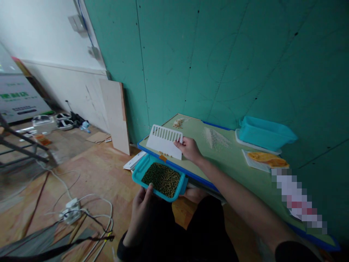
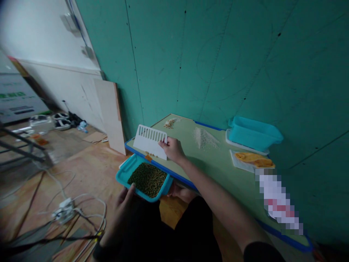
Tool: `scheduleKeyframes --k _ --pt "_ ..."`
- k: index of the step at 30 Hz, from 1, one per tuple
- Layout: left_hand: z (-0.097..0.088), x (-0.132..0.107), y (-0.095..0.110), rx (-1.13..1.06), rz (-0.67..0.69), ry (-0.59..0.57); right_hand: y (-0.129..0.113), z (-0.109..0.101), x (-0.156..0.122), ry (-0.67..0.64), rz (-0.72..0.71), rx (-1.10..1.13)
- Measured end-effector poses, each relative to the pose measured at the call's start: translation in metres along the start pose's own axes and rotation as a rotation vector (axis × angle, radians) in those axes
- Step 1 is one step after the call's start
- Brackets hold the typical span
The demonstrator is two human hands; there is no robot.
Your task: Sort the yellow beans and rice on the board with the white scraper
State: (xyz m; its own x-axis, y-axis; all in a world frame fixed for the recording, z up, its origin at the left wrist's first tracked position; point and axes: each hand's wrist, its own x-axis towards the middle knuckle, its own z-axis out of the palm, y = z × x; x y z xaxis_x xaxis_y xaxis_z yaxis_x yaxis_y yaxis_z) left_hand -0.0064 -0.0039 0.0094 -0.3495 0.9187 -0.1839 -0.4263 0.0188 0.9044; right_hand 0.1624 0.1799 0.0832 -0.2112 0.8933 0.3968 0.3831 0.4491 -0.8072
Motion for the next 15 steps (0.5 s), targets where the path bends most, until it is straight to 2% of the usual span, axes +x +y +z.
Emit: scheduleKeyframes --k 4,15 --pt "-0.001 -0.002 0.002 0.036 0.011 -0.015 -0.003 -0.010 -0.006 -0.003 0.006 -0.069" --pt "-0.003 0.010 -0.015 -0.052 0.043 -0.067 -0.008 -0.049 -0.040 -0.029 0.008 -0.057"
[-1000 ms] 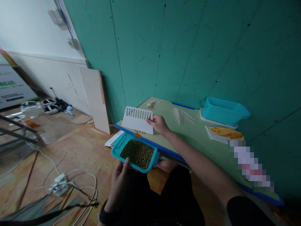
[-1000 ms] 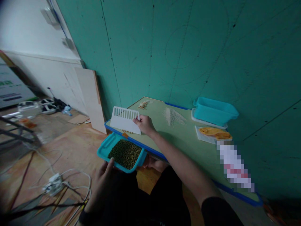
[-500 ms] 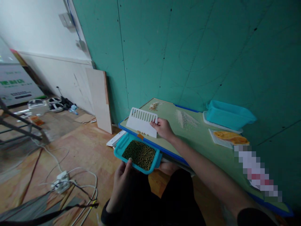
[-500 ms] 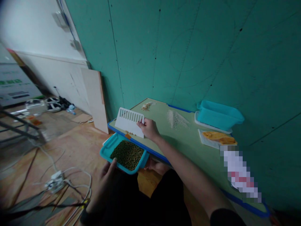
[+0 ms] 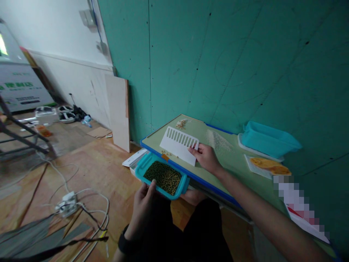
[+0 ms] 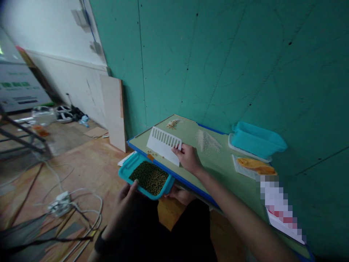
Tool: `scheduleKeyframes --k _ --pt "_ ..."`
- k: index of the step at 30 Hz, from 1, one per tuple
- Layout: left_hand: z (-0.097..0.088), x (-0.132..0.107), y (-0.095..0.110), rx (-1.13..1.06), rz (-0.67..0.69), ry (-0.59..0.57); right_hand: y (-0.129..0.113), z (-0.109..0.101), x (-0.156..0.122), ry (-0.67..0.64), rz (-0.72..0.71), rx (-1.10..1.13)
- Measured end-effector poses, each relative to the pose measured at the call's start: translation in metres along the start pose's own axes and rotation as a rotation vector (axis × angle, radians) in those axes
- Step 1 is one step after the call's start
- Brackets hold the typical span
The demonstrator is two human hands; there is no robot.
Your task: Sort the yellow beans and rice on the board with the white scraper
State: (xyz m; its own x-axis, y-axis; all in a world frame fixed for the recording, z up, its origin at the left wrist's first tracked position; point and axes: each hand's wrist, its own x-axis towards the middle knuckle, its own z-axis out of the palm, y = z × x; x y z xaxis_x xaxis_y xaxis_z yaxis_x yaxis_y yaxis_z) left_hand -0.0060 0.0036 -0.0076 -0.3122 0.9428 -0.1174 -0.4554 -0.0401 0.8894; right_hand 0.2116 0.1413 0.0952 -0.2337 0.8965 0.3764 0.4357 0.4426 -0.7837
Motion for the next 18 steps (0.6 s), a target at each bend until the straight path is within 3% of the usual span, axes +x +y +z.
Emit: scheduleKeyframes --k 18 --pt "-0.006 0.005 -0.011 0.021 0.034 0.021 -0.011 -0.052 -0.065 0.089 0.078 -0.118"
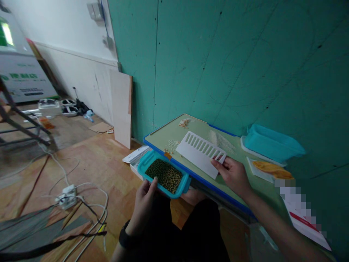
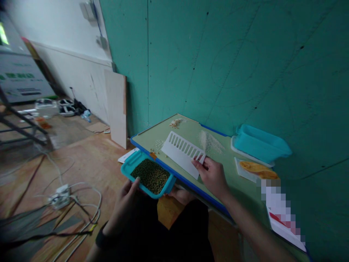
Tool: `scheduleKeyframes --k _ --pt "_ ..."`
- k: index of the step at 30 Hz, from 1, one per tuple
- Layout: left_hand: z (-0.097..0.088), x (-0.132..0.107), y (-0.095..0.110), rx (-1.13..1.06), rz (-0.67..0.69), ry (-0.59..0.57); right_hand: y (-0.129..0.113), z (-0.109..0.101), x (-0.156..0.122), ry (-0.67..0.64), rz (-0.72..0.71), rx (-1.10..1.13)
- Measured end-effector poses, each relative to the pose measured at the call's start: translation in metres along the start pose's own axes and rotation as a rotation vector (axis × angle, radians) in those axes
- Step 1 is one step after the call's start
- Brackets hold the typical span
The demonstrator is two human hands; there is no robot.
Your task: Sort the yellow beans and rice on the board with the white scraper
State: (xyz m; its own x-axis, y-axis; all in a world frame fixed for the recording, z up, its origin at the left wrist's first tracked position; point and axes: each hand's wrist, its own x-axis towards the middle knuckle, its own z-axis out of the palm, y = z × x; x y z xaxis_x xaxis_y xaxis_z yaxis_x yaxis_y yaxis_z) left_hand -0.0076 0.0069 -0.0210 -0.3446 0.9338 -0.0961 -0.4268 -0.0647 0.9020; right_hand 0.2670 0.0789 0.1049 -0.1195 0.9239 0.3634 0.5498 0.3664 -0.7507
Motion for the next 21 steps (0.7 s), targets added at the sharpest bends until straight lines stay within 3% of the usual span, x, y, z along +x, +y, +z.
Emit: scheduleKeyframes --k 9,21 --pt "0.002 -0.001 0.003 -0.013 -0.010 -0.032 0.002 0.002 0.001 -0.003 -0.007 -0.011" --pt "-0.001 0.002 -0.001 -0.026 -0.008 -0.023 0.004 0.023 0.007 -0.046 -0.021 0.047"
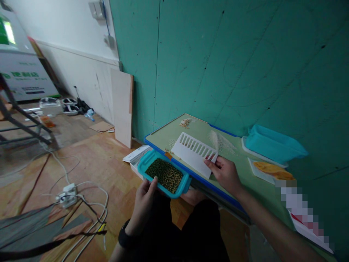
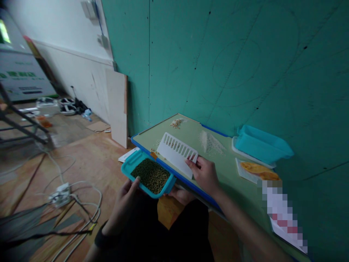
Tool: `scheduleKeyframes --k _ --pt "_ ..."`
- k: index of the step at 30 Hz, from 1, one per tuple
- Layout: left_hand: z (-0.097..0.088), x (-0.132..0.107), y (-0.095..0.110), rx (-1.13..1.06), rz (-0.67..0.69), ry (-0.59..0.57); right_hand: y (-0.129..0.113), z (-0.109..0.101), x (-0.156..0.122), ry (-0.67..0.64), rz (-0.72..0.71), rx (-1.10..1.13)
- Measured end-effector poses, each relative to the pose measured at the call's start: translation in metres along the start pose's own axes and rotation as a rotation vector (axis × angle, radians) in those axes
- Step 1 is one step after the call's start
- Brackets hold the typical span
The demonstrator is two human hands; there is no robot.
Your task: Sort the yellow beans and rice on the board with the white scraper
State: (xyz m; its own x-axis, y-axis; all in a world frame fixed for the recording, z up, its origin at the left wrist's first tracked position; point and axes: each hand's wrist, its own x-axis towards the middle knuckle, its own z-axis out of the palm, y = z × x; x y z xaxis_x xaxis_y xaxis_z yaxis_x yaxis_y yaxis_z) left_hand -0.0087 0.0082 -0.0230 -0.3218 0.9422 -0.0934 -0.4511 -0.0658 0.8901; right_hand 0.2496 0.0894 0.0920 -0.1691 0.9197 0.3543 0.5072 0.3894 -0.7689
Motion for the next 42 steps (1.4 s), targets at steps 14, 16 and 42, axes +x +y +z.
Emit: scheduleKeyframes --k 14,16,42 --pt "0.012 0.000 0.013 0.111 0.083 0.061 -0.012 0.021 0.013 -0.047 -0.035 0.072" --pt "0.011 0.001 0.014 0.122 0.091 0.071 -0.015 0.022 0.012 -0.053 -0.037 0.069" --pt "-0.002 0.007 0.010 0.051 0.017 0.055 -0.004 -0.007 0.053 0.080 -0.050 -0.014"
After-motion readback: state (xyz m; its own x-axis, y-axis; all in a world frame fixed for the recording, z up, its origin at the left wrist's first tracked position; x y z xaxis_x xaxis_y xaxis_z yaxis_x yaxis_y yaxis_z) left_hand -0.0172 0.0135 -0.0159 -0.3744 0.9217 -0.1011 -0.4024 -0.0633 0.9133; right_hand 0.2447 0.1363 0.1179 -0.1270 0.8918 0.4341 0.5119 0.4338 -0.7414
